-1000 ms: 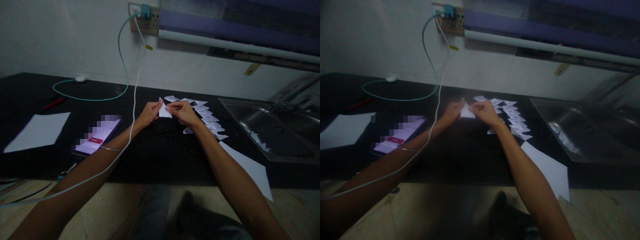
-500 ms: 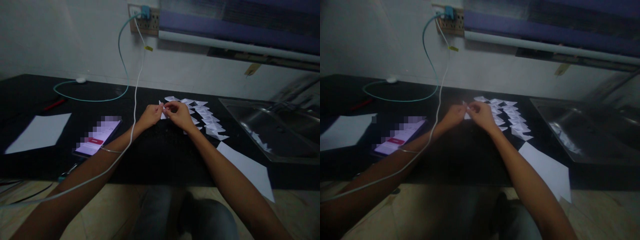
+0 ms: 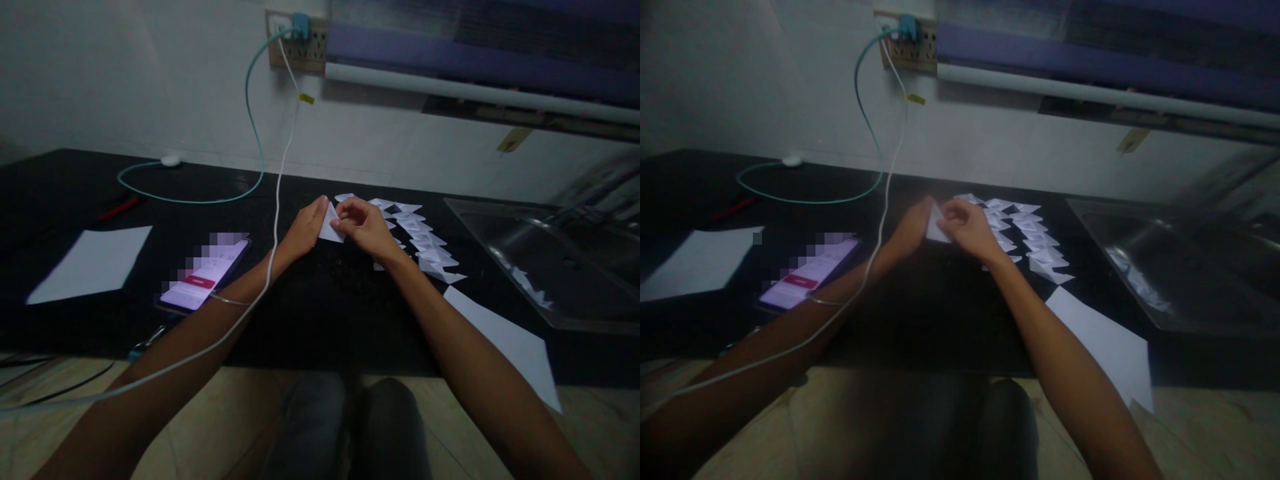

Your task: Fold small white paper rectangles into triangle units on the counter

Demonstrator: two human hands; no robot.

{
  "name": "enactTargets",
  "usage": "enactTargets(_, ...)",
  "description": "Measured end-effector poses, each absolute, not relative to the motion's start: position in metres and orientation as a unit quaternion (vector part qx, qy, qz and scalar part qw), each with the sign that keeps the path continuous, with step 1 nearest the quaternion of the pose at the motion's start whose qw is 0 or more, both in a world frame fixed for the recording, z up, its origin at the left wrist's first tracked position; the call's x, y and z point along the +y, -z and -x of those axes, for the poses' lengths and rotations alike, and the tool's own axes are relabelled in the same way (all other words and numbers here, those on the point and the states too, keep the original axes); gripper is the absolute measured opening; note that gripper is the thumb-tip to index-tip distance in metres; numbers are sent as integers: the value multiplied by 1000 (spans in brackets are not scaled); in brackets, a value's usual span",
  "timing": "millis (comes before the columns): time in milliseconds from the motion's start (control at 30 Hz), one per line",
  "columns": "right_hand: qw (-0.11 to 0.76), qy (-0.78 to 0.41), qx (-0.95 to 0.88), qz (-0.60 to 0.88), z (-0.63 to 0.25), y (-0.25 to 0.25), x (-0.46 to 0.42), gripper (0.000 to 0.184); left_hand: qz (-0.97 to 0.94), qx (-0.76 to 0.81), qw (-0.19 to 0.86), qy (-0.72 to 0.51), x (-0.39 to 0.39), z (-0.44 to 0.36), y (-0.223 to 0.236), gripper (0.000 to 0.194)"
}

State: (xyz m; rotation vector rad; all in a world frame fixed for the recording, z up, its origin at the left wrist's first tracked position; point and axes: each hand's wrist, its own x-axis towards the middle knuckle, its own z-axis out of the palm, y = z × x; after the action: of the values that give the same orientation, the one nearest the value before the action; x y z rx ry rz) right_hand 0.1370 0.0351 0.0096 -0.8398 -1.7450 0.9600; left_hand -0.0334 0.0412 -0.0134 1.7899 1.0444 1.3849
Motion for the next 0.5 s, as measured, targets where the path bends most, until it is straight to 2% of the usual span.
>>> enactTargets(67,475,-406,-702,343,-139,-13,33,22,-682,392,301,-539,40,35,11,41)
enactTargets(267,483,-439,-655,381,-148,-14,37,25,-735,351,270,-514,40,37,11,52)
enactTargets(500,421,-475,-669,386,-149,-17,33,22,-773,320,191,-513,46,35,18,54)
